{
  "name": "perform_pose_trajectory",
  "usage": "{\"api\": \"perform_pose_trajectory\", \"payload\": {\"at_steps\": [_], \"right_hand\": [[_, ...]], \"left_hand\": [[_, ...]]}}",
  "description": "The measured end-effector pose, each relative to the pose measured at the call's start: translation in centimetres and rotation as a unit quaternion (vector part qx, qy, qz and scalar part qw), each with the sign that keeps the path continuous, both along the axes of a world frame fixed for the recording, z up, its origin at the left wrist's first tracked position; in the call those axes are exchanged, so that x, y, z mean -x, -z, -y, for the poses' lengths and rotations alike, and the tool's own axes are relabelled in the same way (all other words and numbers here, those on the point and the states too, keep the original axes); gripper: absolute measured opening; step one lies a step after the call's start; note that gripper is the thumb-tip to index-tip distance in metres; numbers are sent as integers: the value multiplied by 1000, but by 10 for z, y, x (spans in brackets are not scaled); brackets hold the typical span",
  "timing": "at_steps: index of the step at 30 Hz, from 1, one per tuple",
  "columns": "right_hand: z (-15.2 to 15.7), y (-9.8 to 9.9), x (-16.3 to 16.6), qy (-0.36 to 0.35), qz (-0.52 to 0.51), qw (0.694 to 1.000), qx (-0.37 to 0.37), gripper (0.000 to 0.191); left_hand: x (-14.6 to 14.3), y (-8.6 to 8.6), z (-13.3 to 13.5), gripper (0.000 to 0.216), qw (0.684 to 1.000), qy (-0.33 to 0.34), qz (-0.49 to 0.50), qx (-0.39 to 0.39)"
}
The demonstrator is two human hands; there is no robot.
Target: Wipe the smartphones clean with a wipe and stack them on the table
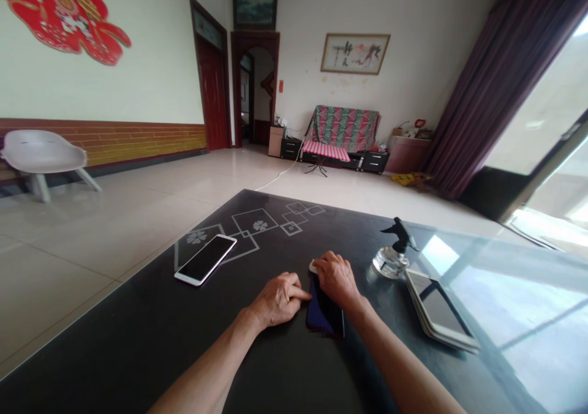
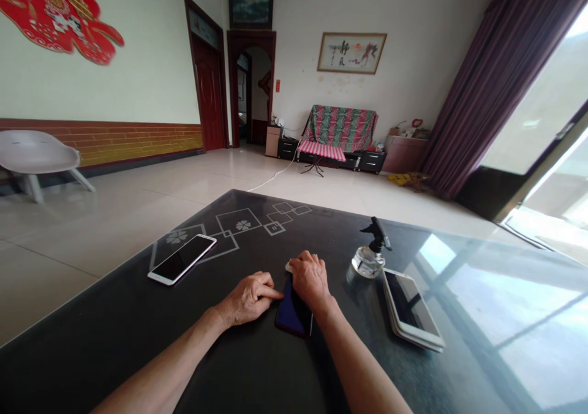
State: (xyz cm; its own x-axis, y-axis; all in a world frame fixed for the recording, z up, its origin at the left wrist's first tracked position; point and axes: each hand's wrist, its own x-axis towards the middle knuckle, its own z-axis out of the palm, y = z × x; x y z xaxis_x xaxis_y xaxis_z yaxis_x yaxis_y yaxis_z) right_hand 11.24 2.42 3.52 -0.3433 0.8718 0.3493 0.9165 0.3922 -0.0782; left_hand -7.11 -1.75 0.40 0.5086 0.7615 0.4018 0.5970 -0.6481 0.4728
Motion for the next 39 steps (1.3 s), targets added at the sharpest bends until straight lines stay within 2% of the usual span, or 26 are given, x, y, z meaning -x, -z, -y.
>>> {"api": "perform_pose_trajectory", "payload": {"at_steps": [4, 13, 20, 35, 39], "right_hand": [[-7, 3, -6, 20, -6, 1000, -2, 28], [1, 6, -44, 61, -15, 998, -3, 28], [8, 5, -47, 49, -12, 999, -3, 27], [109, -1, -43, -38, -17, 999, 17, 27], [123, -3, -43, -45, -20, 998, 29, 28]], "left_hand": [[0, 1, 0, 41, 1000, 0, 2, -4], [0, 1, -1, 39, 1000, -5, 6, -15], [0, 2, -2, 38, 1000, -3, 6, -18], [0, 5, -4, 40, 999, 1, 13, -34], [0, 4, -3, 39, 999, 2, 11, -32]]}}
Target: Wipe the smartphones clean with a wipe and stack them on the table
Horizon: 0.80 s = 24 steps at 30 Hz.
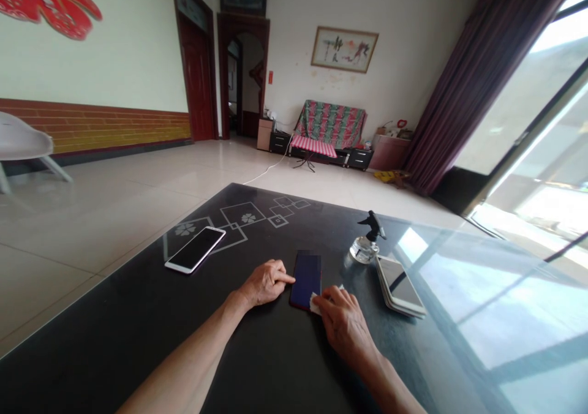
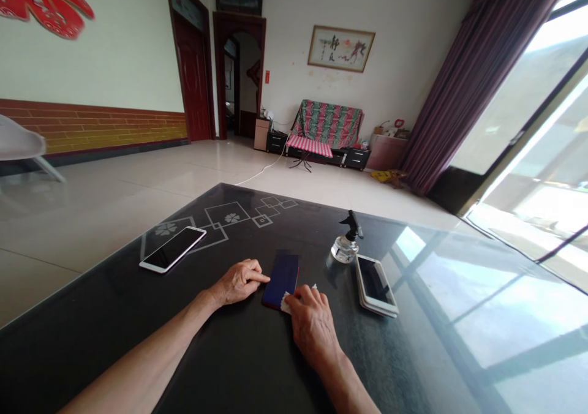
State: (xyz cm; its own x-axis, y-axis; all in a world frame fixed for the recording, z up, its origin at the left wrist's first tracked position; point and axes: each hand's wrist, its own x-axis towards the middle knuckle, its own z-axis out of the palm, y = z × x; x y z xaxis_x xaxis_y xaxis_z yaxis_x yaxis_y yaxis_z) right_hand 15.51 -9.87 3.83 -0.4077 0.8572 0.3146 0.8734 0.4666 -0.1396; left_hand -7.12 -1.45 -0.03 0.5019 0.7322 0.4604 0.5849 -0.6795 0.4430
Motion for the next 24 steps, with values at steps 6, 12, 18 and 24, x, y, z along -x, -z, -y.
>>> {"api": "perform_pose_trajectory", "payload": {"at_steps": [6, 12, 18, 24], "right_hand": [[-29, 2, -1, 20, 9, 1000, -2, 29], [-77, 2, -2, 60, 39, 997, -22, 30], [-107, -4, 8, 83, 75, 993, -22, 27], [-115, -2, 27, 88, 72, 993, -22, 28]], "left_hand": [[1, -1, 1, 41, 1000, -3, -5, 7], [0, -4, 2, 40, 1000, -6, -13, 19], [0, -7, 4, 40, 1000, -4, -12, 22], [0, -6, 3, 39, 999, -2, -18, 27]]}}
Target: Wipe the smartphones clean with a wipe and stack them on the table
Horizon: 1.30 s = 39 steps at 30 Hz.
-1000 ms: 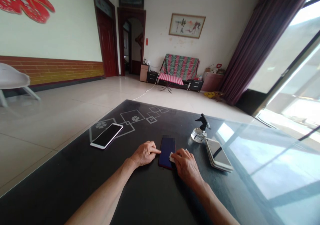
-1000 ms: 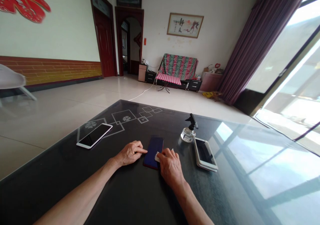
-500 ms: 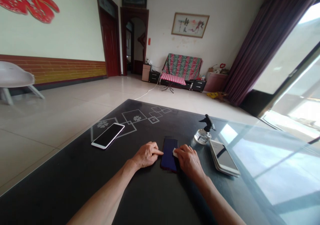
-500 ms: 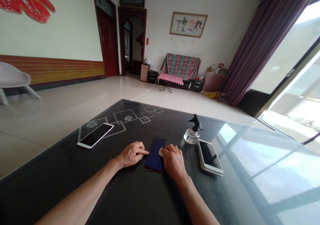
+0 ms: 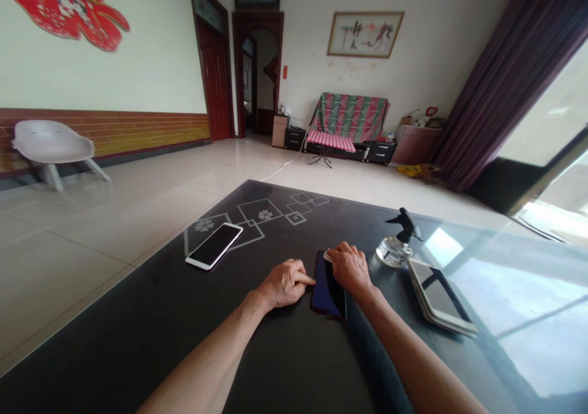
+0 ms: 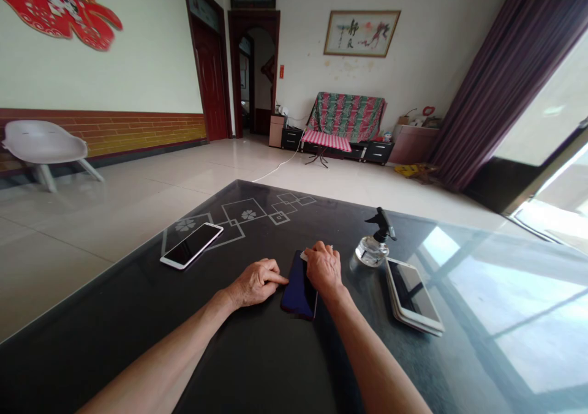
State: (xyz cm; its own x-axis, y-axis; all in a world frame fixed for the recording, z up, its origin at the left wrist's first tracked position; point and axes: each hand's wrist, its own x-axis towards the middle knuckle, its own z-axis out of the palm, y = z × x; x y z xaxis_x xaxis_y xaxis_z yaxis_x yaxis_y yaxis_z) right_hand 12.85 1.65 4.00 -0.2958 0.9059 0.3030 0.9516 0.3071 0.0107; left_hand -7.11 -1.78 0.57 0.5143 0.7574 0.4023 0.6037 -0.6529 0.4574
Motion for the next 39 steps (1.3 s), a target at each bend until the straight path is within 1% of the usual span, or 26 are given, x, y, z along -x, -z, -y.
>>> {"api": "perform_pose_trajectory", "payload": {"at_steps": [5, 11, 15, 19, 23, 26, 33, 39], "right_hand": [[28, 4, 8, -37, -14, 999, -6, 27], [66, 4, 0, -81, -47, 996, 5, 27], [91, 1, -3, -97, -58, 994, 17, 26], [103, 0, -3, -106, -62, 992, 30, 27], [91, -1, 0, -109, -59, 992, 30, 27], [70, 0, 4, -100, -51, 993, 28, 29], [19, 1, 13, -53, -29, 998, 11, 30], [-11, 0, 18, -38, -34, 999, 12, 31]], "left_hand": [[0, 2, -1, 42, 1000, -4, -4, 1], [0, 3, -1, 42, 1000, -6, 3, -5], [-1, 2, -1, 39, 1000, -1, 13, -9], [0, 2, -2, 39, 1000, 1, 15, -8], [0, 3, -2, 41, 1000, 1, 12, -6], [0, 2, -2, 42, 1000, 3, 9, -5], [0, 1, -1, 39, 1000, 4, 4, -3], [1, 0, 0, 39, 1000, 2, 6, 3]]}}
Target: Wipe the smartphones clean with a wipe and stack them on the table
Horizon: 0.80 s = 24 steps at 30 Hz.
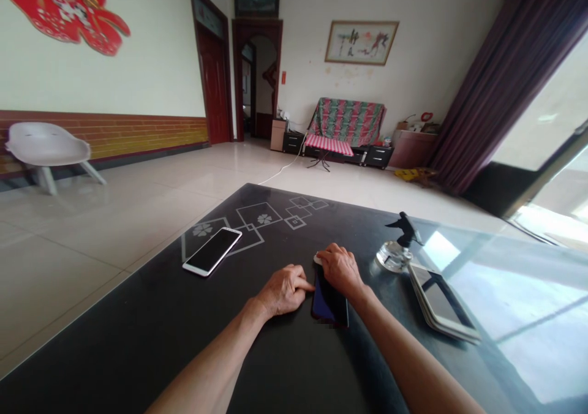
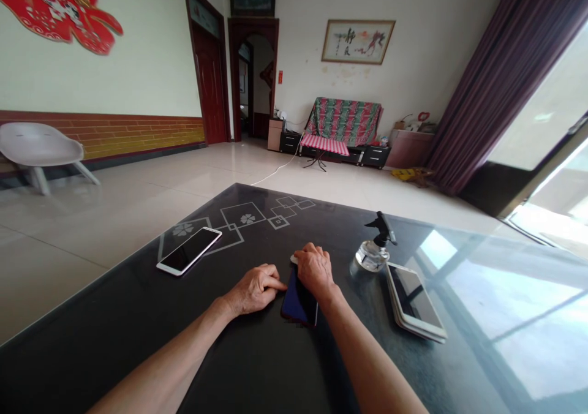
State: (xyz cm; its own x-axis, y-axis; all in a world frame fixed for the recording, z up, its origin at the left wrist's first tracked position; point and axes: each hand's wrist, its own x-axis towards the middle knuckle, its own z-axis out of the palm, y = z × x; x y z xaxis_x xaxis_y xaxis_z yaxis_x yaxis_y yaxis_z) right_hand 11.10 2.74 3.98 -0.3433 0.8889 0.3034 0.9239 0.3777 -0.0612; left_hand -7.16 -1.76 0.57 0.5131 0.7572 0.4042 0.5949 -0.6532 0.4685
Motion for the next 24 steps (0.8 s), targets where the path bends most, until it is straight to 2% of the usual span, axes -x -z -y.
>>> {"api": "perform_pose_trajectory", "payload": {"at_steps": [4, 14, 24], "right_hand": [[1, 1, 1, 1, -2, 1000, -3, 30], [61, 4, -4, -66, -24, 998, -5, 26], [95, -1, -6, -113, -35, 993, 20, 22]], "left_hand": [[0, 0, -1, 38, 1000, 1, 4, 3], [-2, 0, 0, 38, 1000, -10, 12, -7], [-3, 3, 0, 35, 1000, -17, 22, -13]]}}
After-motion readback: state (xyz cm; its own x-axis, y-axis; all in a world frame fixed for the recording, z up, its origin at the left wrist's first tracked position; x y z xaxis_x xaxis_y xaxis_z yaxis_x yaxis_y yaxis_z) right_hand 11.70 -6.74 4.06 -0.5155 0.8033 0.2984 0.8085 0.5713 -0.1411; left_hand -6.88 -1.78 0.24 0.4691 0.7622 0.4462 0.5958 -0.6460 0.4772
